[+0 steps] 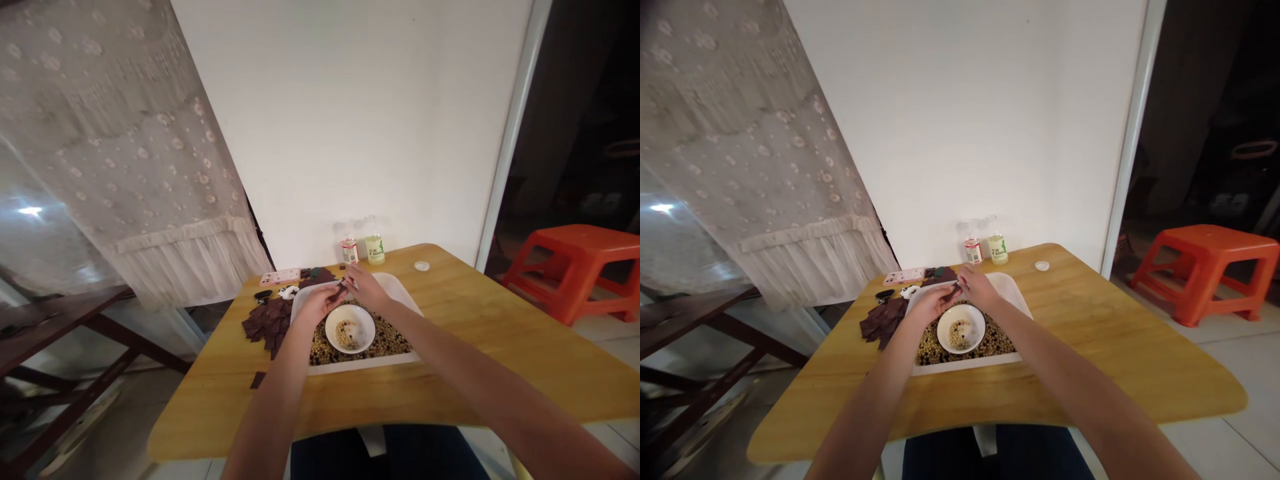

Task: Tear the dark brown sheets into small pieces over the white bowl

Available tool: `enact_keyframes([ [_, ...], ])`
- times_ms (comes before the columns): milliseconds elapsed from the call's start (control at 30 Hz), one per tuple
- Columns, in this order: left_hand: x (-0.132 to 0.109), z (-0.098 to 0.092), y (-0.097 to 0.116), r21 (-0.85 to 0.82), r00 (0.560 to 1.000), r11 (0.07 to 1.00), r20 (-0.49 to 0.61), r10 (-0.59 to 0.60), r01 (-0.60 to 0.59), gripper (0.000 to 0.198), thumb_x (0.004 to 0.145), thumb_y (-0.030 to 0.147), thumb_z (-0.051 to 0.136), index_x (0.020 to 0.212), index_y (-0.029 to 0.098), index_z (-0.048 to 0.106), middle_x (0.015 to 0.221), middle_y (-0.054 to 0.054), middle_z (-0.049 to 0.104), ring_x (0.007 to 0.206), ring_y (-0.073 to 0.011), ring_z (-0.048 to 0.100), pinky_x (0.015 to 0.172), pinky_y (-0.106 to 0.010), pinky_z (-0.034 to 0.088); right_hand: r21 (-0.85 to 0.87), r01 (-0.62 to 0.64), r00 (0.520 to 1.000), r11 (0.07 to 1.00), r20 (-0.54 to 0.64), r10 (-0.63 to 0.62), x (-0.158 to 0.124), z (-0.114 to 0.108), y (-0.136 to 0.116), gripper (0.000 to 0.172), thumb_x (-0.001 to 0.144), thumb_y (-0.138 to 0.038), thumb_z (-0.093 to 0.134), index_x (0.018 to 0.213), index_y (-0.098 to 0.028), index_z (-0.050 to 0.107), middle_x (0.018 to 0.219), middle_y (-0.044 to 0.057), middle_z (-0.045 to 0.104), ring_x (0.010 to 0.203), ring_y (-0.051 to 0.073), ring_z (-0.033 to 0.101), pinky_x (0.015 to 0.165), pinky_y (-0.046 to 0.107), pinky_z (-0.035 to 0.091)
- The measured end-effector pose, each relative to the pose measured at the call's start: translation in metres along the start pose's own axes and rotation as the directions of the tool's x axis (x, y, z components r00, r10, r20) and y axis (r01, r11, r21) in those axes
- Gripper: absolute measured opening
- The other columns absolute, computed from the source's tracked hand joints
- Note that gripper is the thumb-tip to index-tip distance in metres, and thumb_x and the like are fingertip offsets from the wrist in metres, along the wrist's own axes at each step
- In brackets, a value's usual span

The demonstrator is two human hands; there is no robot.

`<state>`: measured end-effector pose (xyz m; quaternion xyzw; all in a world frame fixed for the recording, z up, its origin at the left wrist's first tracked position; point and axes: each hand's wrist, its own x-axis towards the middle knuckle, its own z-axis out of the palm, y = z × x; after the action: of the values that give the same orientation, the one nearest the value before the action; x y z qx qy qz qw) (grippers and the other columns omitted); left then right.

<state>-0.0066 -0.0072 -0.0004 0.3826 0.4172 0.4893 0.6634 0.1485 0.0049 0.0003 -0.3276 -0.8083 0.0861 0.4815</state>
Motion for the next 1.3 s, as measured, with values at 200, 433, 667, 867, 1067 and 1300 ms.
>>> enact_keyframes([
  [200,-0.0002,0.0004,0.0001,-0.002,1.000,1.000,0.001,0.007,-0.007,0.014,0.073,0.001,0.056,0.079,0.008,0.066,0.078,-0.009,0.069,0.074,-0.0152,0.066,0.075,-0.024,0.053,-0.010,-0.004,1.000,1.000,-0.023,0.004,0.0001,0.0001,-0.0013,0.019,0.077,-0.011,0.041,0.065,-0.021,0.030,0.069,0.000,0.039,0.066,0.015,0.039,0.060,0.025,0.033],
  [433,-0.0016,0.0017,0.0008,-0.002,1.000,1.000,0.020,-0.007,0.007,0.012,0.072,0.002,0.058,0.079,0.008,0.066,0.080,-0.010,0.069,0.076,-0.0152,0.065,0.078,-0.026,0.051,-0.026,-0.003,0.999,1.000,-0.036,0.002,0.0004,0.0016,0.0016,0.019,0.077,-0.010,0.041,0.065,-0.021,0.031,0.070,0.000,0.039,0.064,0.014,0.039,0.059,0.025,0.033],
  [667,-0.0014,0.0022,0.0006,-0.007,1.000,1.000,0.012,-0.014,0.015,0.012,0.072,0.000,0.057,0.073,0.008,0.065,0.075,-0.009,0.069,0.073,-0.0148,0.065,0.077,-0.024,0.052,-0.014,0.014,1.000,1.000,-0.009,-0.014,0.0007,0.0024,0.0013,0.018,0.077,-0.009,0.040,0.066,-0.020,0.032,0.071,0.001,0.039,0.065,0.014,0.040,0.060,0.025,0.033],
  [867,0.0004,-0.0001,-0.0008,-0.011,1.000,1.000,-0.002,0.007,-0.007,0.011,0.071,0.002,0.059,0.077,0.008,0.066,0.079,-0.010,0.069,0.075,-0.0149,0.065,0.077,-0.024,0.052,-0.021,0.025,1.000,0.999,-0.005,-0.025,0.0000,0.0024,0.0012,0.018,0.077,-0.008,0.040,0.066,-0.020,0.032,0.071,0.000,0.039,0.065,0.014,0.040,0.059,0.024,0.033],
  [1067,0.0013,-0.0012,-0.0008,-0.002,1.000,1.000,0.003,0.011,-0.011,0.011,0.071,0.003,0.061,0.079,0.008,0.066,0.081,-0.010,0.069,0.076,-0.0156,0.066,0.075,-0.024,0.053,-0.025,0.003,0.999,1.000,-0.035,-0.004,0.0005,0.0029,0.0009,0.019,0.077,-0.008,0.041,0.065,-0.020,0.032,0.070,0.000,0.040,0.065,0.014,0.040,0.059,0.025,0.033],
  [1300,-0.0008,0.0004,0.0017,0.018,1.000,1.000,0.001,-0.017,0.017,0.012,0.071,0.003,0.060,0.079,0.008,0.067,0.079,-0.010,0.069,0.072,-0.0148,0.066,0.071,-0.023,0.052,-0.014,0.007,1.000,1.000,-0.027,-0.008,0.0003,0.0029,0.0027,0.019,0.077,-0.008,0.040,0.065,-0.020,0.032,0.070,0.000,0.039,0.065,0.013,0.040,0.059,0.024,0.033],
])
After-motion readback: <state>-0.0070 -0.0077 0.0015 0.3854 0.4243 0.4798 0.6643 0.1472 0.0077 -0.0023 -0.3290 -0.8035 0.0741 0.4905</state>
